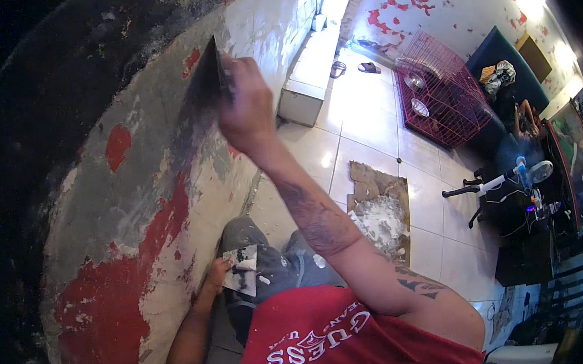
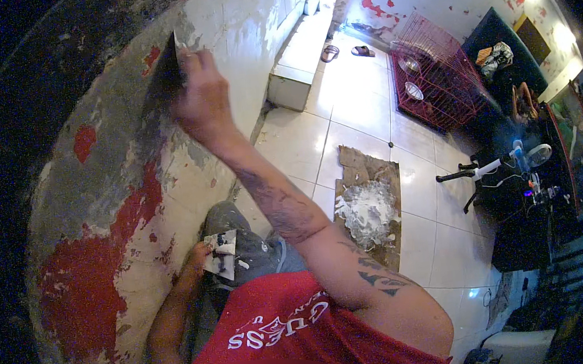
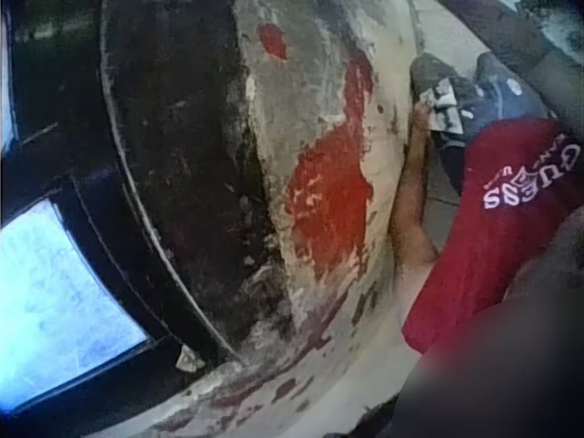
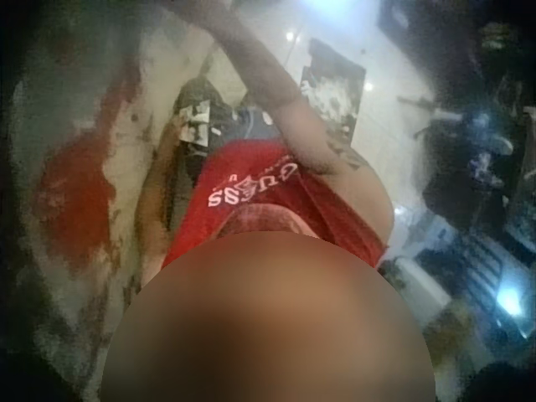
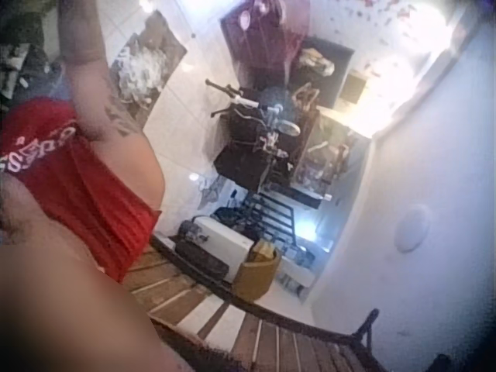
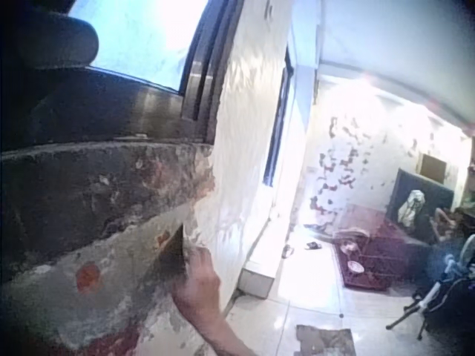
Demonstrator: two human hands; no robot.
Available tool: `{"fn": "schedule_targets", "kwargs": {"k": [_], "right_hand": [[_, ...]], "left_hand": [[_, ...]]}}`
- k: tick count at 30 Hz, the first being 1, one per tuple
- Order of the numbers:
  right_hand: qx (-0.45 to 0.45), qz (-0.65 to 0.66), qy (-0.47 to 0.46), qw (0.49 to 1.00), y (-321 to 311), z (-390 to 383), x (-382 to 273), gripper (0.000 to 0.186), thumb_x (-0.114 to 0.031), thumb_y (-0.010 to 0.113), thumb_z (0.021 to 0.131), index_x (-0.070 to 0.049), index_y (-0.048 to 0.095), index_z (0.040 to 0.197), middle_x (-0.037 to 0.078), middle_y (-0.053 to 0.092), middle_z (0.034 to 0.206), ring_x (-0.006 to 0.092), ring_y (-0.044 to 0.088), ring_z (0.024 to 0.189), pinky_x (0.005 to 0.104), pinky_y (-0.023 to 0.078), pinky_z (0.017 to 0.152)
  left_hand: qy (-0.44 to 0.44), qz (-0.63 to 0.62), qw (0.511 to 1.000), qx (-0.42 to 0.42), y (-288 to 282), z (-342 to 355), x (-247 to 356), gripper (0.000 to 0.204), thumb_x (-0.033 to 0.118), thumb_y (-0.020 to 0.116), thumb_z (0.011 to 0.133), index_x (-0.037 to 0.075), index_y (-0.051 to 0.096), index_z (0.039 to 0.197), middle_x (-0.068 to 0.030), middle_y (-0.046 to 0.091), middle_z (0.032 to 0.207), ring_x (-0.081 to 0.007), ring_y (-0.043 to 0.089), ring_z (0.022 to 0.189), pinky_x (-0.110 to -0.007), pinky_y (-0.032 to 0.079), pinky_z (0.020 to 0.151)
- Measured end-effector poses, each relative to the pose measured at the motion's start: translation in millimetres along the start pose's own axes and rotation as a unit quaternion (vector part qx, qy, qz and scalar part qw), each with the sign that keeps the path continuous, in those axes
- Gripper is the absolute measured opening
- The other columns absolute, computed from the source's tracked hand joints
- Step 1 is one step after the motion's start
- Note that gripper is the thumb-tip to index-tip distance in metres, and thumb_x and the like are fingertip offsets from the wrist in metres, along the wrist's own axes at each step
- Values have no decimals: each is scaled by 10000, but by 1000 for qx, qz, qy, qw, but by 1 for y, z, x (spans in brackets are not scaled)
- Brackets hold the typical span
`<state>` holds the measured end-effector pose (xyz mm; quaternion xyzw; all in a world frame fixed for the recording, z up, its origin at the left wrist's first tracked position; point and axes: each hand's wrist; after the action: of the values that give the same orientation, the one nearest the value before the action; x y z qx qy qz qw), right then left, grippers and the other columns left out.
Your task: Repairing a wall by applying and smoothing putty with a spatula.
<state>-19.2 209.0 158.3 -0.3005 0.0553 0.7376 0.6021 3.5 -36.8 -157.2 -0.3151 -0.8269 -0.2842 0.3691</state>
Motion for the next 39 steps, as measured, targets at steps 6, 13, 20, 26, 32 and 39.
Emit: {"fn": "schedule_targets", "kwargs": {"k": [6,13,20,26,32,39], "right_hand": [[141,-44,-15,989,-23,67,113,392,48,451,636,4,509,1021,196,475,938,331,484,873,350,399,798],[48,-38,16,998,4,74,116,397,-29,533,654,10,480,1045,203,481,942,368,515,816,401,425,743],[39,-8,37,999,5,13,7,303,2,471,713,-2,489,1016,211,487,921,347,520,844,401,432,712],[119,24,24,992,-18,53,61,344,-26,450,692,22,488,1030,207,512,933,328,496,890,364,384,798],[70,-41,-4,997,-2,98,85,349,21,457,657,25,508,1002,201,447,1033,334,461,964,346,378,849],[48,-3,8,999,-5,58,15,382,50,454,636,39,473,1018,202,441,1054,354,455,978,354,382,846]], "left_hand": [[100,86,990,-40,5,6,-4,202,177,489,783,28,563,897,-48,577,780,-145,559,655,-282,452,600],[86,121,989,-26,6,19,-5,209,169,498,768,19,564,897,-67,575,793,-151,551,685,-285,440,625],[25,16,999,18,0,29,-22,222,168,513,742,12,565,892,-72,574,780,-159,549,682,-288,439,619],[291,263,918,-60,-16,33,-28,218,165,504,743,14,572,883,-67,578,771,-152,551,687,-271,436,627],[14,-32,999,-29,-6,31,-25,224,177,490,778,-5,584,869,-77,588,765,-162,552,696,-279,425,631],[64,18,997,-31,1,27,-21,205,160,494,775,1,585,867,-66,583,751,-133,529,666,-263,415,605]]}}
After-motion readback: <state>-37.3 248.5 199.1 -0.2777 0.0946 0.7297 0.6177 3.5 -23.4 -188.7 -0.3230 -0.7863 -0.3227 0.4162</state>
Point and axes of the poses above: each hand's wrist, its own z-axis towards the middle knuckle, its own y-axis out of the palm, x = y × z
